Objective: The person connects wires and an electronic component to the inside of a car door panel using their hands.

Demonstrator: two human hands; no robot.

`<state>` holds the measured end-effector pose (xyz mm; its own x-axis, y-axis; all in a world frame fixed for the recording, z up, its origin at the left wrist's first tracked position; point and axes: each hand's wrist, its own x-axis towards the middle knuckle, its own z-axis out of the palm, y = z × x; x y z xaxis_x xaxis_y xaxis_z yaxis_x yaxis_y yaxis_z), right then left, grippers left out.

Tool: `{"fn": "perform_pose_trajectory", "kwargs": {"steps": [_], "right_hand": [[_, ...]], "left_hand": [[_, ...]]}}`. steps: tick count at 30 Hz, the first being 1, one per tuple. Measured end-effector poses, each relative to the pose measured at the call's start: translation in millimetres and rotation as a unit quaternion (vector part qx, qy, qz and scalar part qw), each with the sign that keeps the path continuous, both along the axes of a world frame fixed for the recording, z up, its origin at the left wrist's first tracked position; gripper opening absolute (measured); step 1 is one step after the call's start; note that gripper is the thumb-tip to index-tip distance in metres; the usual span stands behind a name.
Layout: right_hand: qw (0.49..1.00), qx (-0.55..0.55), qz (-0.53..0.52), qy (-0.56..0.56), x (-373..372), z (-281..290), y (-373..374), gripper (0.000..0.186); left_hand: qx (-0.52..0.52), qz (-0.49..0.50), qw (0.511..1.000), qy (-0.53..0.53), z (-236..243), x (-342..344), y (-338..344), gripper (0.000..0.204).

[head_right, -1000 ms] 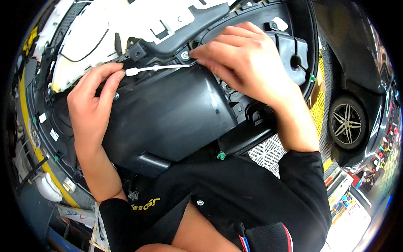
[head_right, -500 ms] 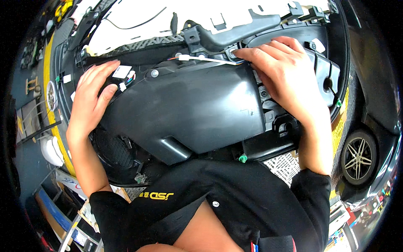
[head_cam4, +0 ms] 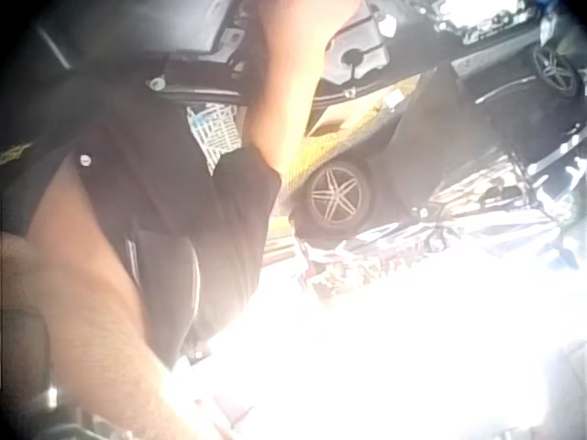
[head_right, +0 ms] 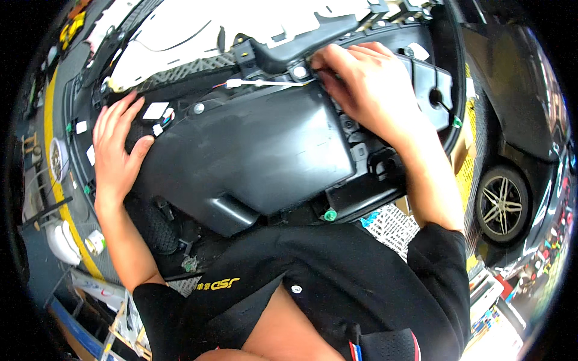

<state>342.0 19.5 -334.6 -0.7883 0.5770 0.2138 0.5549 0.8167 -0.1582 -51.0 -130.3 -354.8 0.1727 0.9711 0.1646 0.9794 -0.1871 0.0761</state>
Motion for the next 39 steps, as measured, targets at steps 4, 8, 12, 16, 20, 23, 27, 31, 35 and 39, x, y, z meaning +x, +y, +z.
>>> {"fn": "perform_pose_trajectory", "kwargs": {"steps": [4,8,12,16,20,23,27,31,35,39], "right_hand": [[0.998,-0.049,0.029,0.029,-1,6,-1,0.022],[0.998,-0.063,0.029,0.006,-1,9,2,0.02],[0.998,-0.047,0.029,-0.008,-2,5,0,0.017],[0.998,-0.059,0.021,-0.005,-2,8,-2,0.019],[0.997,-0.068,0.027,0.0,0,10,0,0.023],[0.995,-0.093,0.036,0.013,0,12,2,0.024],[0.997,-0.068,0.025,0.009,3,7,3,0.025],[0.998,-0.052,0.02,0.017,1,6,1,0.022],[0.995,-0.096,0.001,0.005,3,8,1,0.022],[0.999,-0.041,0.026,0.016,6,1,3,0.022]], "left_hand": [[0.004,-0.054,0.996,-0.064,17,26,10,0.047],[-0.015,-0.095,0.987,-0.13,13,54,46,0.031],[0.003,-0.124,0.983,-0.137,-1,77,66,0.025],[0.012,-0.099,0.983,-0.157,-8,80,66,0.02],[-0.051,-0.085,0.966,-0.239,-5,87,63,0.02],[-0.052,-0.1,0.967,-0.229,-3,89,60,0.019],[-0.002,-0.065,0.963,-0.263,-3,100,63,0.014],[0.068,-0.028,0.954,-0.291,-5,106,64,0.009],[0.089,-0.038,0.961,-0.26,-10,101,62,0.012],[0.093,-0.043,0.985,-0.137,-6,102,63,0.013]]}}
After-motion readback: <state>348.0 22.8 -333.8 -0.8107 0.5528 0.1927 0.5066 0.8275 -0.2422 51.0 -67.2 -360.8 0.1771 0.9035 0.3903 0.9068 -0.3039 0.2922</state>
